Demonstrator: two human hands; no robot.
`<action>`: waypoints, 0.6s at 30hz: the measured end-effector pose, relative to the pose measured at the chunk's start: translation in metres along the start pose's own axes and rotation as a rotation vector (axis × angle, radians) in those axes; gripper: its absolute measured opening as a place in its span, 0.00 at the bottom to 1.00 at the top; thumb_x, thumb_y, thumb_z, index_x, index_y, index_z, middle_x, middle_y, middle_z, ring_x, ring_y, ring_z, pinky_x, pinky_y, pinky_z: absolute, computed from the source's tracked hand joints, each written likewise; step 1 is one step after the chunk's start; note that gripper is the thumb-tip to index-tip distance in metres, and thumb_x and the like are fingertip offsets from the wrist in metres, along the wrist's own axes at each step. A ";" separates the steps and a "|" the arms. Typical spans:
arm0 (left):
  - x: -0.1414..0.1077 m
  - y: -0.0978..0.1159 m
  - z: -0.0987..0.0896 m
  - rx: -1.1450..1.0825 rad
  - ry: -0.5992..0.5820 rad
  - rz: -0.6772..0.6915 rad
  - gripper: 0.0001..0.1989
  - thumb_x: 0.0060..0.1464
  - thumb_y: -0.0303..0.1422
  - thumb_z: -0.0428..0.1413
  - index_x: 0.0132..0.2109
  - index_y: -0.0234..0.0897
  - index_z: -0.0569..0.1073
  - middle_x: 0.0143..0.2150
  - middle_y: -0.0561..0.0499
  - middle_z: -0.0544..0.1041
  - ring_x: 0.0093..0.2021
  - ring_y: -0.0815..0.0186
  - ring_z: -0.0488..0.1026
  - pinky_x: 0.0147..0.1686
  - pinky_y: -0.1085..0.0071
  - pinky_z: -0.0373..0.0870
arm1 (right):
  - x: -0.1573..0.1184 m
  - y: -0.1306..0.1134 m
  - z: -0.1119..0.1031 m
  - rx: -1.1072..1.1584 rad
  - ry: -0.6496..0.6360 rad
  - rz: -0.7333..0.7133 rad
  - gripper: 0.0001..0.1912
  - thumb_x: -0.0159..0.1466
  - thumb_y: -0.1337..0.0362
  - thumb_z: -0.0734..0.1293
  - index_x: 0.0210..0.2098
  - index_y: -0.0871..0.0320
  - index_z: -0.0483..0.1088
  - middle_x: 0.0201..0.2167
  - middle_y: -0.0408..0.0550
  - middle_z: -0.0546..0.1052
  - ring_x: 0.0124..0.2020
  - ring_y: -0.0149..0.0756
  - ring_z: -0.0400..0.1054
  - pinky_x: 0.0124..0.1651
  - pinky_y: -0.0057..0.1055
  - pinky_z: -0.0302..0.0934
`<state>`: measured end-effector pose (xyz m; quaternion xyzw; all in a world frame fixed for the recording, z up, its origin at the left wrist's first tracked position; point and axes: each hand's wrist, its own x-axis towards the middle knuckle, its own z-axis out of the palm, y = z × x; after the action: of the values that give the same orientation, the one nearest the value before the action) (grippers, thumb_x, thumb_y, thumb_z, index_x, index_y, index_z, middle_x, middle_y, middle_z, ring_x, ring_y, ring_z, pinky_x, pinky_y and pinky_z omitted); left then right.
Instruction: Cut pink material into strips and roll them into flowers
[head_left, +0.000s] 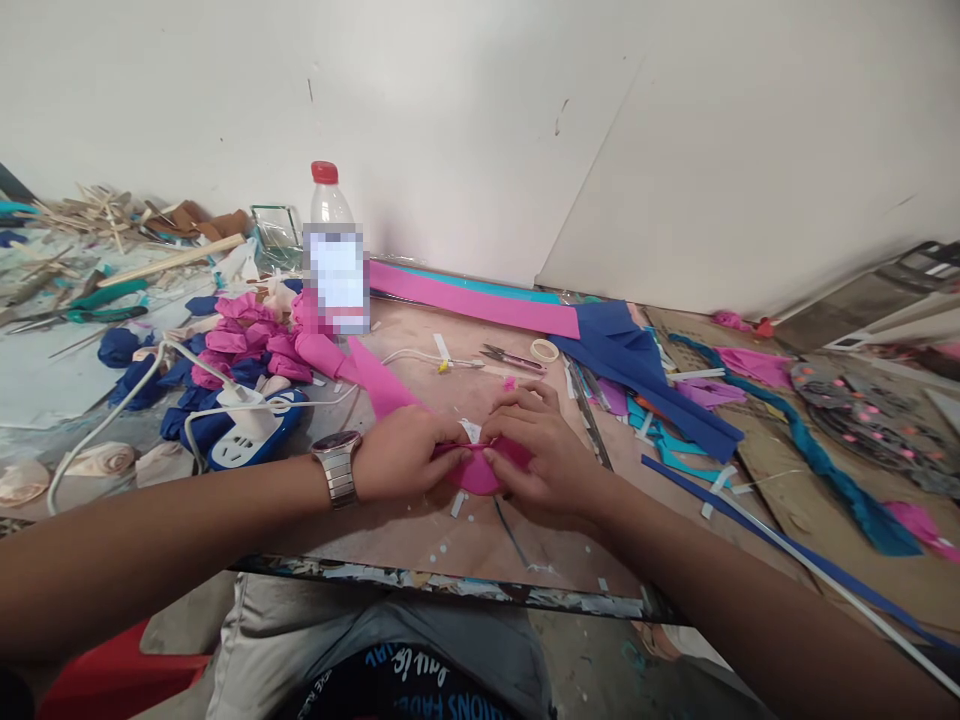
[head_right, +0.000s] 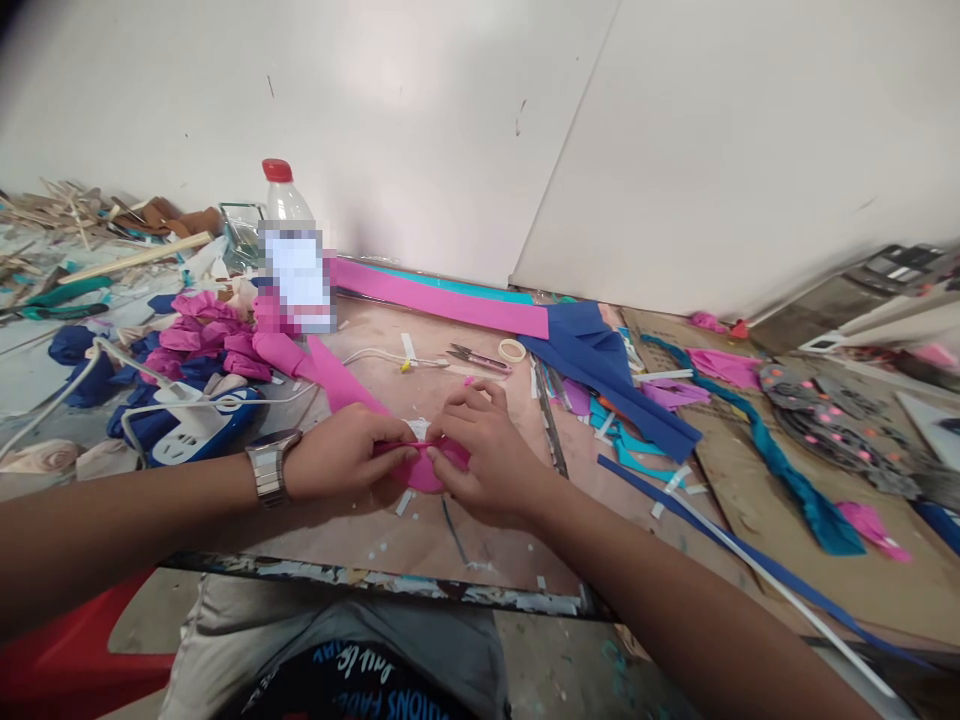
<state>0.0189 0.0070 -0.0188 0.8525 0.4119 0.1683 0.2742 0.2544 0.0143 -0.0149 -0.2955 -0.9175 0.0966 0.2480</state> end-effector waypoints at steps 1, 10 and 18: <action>0.000 0.000 0.000 -0.025 -0.005 0.011 0.16 0.68 0.37 0.54 0.32 0.37 0.77 0.27 0.52 0.78 0.27 0.68 0.70 0.30 0.69 0.55 | 0.000 -0.001 0.000 0.002 -0.001 -0.005 0.01 0.68 0.65 0.68 0.39 0.53 0.73 0.36 0.44 0.81 0.48 0.44 0.71 0.63 0.50 0.50; 0.003 -0.004 0.000 -0.209 -0.040 0.047 0.15 0.66 0.35 0.54 0.31 0.35 0.75 0.24 0.55 0.73 0.25 0.70 0.66 0.28 0.72 0.54 | -0.001 -0.001 0.002 0.005 0.050 -0.019 0.04 0.72 0.65 0.68 0.41 0.53 0.76 0.36 0.43 0.84 0.43 0.40 0.75 0.62 0.48 0.51; 0.003 -0.006 0.000 -0.356 -0.083 0.015 0.11 0.62 0.27 0.51 0.37 0.33 0.78 0.30 0.53 0.77 0.30 0.68 0.70 0.31 0.73 0.61 | 0.001 0.001 0.000 -0.035 0.155 -0.117 0.05 0.72 0.65 0.70 0.40 0.51 0.79 0.34 0.42 0.84 0.40 0.37 0.76 0.62 0.47 0.54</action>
<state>0.0174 0.0126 -0.0219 0.7996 0.3577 0.2055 0.4364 0.2541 0.0153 -0.0148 -0.2524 -0.9128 0.0428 0.3182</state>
